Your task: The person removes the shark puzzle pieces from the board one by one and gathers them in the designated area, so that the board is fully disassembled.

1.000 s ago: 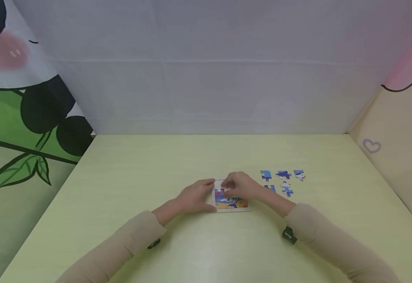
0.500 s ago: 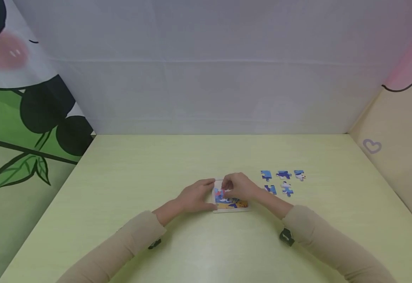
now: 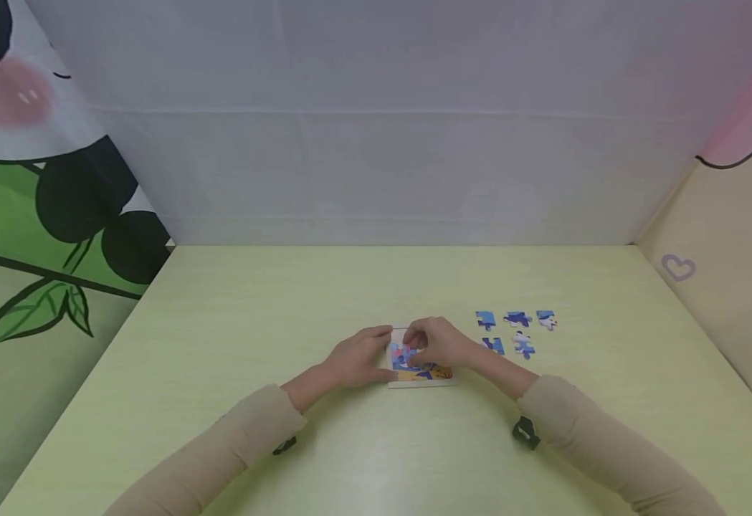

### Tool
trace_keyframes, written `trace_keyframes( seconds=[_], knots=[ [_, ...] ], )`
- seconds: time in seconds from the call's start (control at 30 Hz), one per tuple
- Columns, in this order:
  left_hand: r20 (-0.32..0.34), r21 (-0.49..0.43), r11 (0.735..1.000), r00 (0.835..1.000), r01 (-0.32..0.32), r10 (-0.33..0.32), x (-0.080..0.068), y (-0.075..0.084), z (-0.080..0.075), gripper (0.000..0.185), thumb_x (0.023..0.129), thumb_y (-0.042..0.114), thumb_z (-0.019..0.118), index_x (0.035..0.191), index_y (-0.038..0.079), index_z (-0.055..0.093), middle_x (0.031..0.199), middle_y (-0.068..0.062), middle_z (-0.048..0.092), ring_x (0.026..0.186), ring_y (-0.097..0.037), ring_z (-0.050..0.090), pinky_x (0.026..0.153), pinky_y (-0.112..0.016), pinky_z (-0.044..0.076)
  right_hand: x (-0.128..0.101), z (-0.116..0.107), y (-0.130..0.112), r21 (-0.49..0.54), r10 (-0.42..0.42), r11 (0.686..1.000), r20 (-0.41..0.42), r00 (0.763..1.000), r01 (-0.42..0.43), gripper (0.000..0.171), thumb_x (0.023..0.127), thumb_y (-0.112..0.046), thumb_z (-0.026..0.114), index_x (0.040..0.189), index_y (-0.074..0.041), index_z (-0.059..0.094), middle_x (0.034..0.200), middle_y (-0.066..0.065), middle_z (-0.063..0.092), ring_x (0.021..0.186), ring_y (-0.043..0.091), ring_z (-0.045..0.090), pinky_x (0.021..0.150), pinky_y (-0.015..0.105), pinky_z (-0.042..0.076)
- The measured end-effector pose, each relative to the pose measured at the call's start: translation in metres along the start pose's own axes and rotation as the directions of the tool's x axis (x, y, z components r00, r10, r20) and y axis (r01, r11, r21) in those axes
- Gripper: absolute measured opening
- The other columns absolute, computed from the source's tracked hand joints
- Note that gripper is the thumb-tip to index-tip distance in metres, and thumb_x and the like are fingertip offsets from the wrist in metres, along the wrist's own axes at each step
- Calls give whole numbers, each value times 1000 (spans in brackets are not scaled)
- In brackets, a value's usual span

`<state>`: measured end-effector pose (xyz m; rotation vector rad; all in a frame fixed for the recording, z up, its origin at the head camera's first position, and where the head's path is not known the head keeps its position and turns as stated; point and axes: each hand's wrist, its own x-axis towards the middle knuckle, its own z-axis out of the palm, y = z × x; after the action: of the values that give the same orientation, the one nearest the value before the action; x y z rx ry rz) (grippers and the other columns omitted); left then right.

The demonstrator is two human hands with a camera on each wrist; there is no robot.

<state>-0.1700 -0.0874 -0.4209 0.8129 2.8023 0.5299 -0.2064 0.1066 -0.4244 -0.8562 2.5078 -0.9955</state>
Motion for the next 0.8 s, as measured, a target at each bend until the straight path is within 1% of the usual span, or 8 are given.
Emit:
trace_keyframes(
  seconds=[0.13,0.27,0.4,0.53,0.7,0.8],
  knots=[
    [-1,0,1000,1000,-1,1,0,0,0,71,78,37,69,131,-3,44,139,-15,39,128,-30,36,101,-42,35,1,-1,-1,-2,-23,1000,9,1000,23,21,72,-7,74,90,-3,65,76,-1,60,69,8,54,63,19,48],
    [-5,0,1000,1000,-6,6,0,1,0,70,78,36,70,130,-3,45,138,-17,39,127,-30,37,102,-42,35,1,-2,-3,-30,-54,998,32,998,55,22,74,-7,73,93,-1,66,75,-2,61,68,8,53,62,19,47],
    [-11,-14,1000,1000,-15,15,-1,1,-1,70,77,34,71,130,-3,45,138,-18,40,126,-32,37,100,-43,37,0,-3,-1,-51,-62,997,58,996,65,25,75,-9,72,98,-1,66,79,-2,61,72,8,54,66,19,47],
    [-14,-15,1000,1000,-16,16,0,2,-1,71,77,34,71,131,-2,45,138,-17,40,127,-31,37,100,-43,37,0,-2,2,-62,-79,995,56,995,83,24,77,-8,70,100,-2,65,86,-1,62,78,8,55,71,19,47],
    [-8,8,1000,1000,-5,5,0,2,0,72,77,36,71,130,-4,44,138,-17,40,127,-31,37,102,-41,35,-2,-1,3,-28,-99,995,43,994,100,21,80,-4,66,101,-2,65,87,1,64,78,9,56,71,20,48],
    [-6,7,1000,1000,1,-1,0,2,1,72,77,36,71,131,-4,44,138,-17,40,127,-30,36,103,-40,34,-4,-2,4,10,-117,993,38,992,116,18,82,-2,62,100,-2,65,89,3,65,79,10,59,72,21,49]
  ],
)
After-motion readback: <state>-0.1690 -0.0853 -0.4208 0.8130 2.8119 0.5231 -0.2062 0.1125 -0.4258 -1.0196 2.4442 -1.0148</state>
